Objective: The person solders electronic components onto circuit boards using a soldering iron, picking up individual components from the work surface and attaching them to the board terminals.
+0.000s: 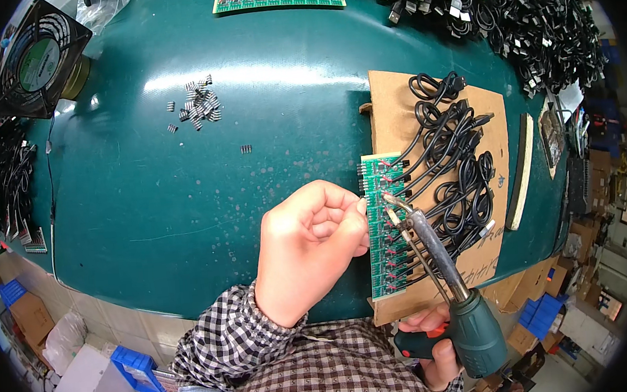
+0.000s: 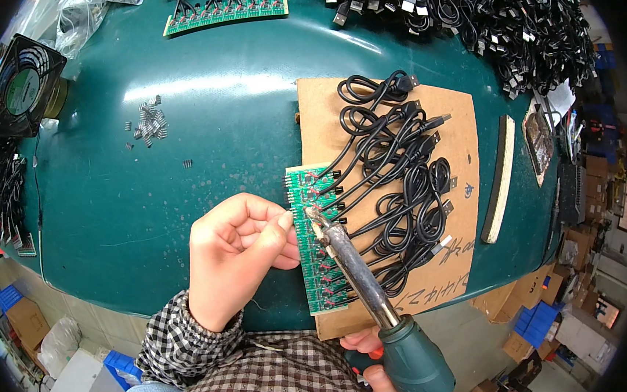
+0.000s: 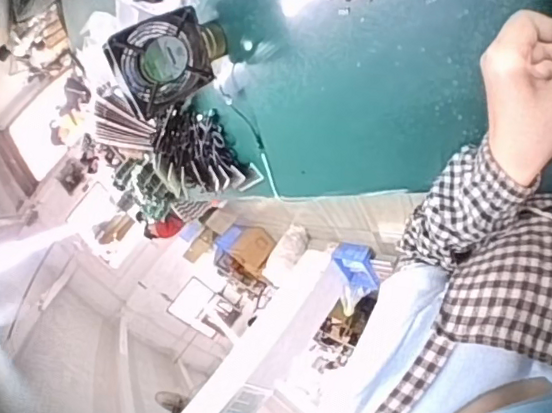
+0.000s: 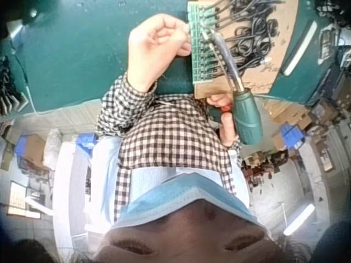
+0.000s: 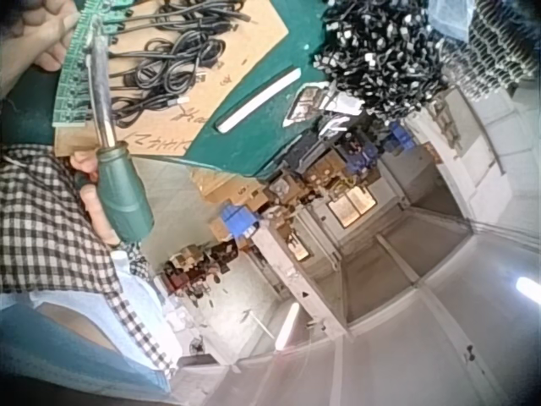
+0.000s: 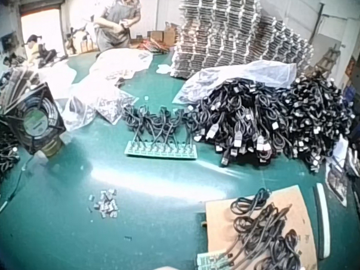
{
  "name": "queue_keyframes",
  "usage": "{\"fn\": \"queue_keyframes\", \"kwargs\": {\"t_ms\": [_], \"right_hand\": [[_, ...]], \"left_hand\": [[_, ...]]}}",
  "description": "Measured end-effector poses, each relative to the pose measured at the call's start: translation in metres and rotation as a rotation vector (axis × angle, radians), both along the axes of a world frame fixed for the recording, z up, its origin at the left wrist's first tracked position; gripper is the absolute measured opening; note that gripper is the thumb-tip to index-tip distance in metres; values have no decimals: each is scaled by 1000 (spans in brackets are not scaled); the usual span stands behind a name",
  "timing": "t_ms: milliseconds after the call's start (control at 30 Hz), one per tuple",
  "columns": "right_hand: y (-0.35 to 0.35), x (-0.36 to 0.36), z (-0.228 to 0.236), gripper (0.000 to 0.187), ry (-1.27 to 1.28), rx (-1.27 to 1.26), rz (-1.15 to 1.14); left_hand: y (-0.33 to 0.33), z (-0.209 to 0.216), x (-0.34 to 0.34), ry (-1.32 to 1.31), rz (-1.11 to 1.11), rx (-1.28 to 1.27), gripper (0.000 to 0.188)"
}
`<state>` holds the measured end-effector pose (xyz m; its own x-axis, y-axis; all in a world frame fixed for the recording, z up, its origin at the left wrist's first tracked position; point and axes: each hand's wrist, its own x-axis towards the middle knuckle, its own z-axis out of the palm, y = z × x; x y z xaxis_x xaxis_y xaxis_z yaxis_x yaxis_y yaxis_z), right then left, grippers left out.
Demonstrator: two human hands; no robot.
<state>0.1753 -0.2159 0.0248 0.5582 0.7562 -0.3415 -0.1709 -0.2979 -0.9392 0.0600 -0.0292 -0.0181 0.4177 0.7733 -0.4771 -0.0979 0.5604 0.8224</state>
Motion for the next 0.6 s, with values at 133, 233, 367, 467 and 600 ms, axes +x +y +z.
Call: {"fn": "queue_keyframes", "kwargs": {"t_ms": [133, 233, 367, 467, 600], "right_hand": [[6, -2, 1, 56, -29, -1, 11], [3, -1, -2, 55, -26, 18, 3], [9, -4, 1, 55, -40, 12, -16], [8, -4, 1, 55, -40, 11, -18], [10, -5, 2, 54, -40, 11, -28]], "left_hand": [[0, 0, 0, 2, -4, 5, 8], [0, 1, 1, -7, -1, 3, 8], [0, 3, 3, -1, 48, -26, 8], [0, 0, 1, 10, 17, -3, 8], [0, 0, 0, 12, -7, 10, 8]]}}
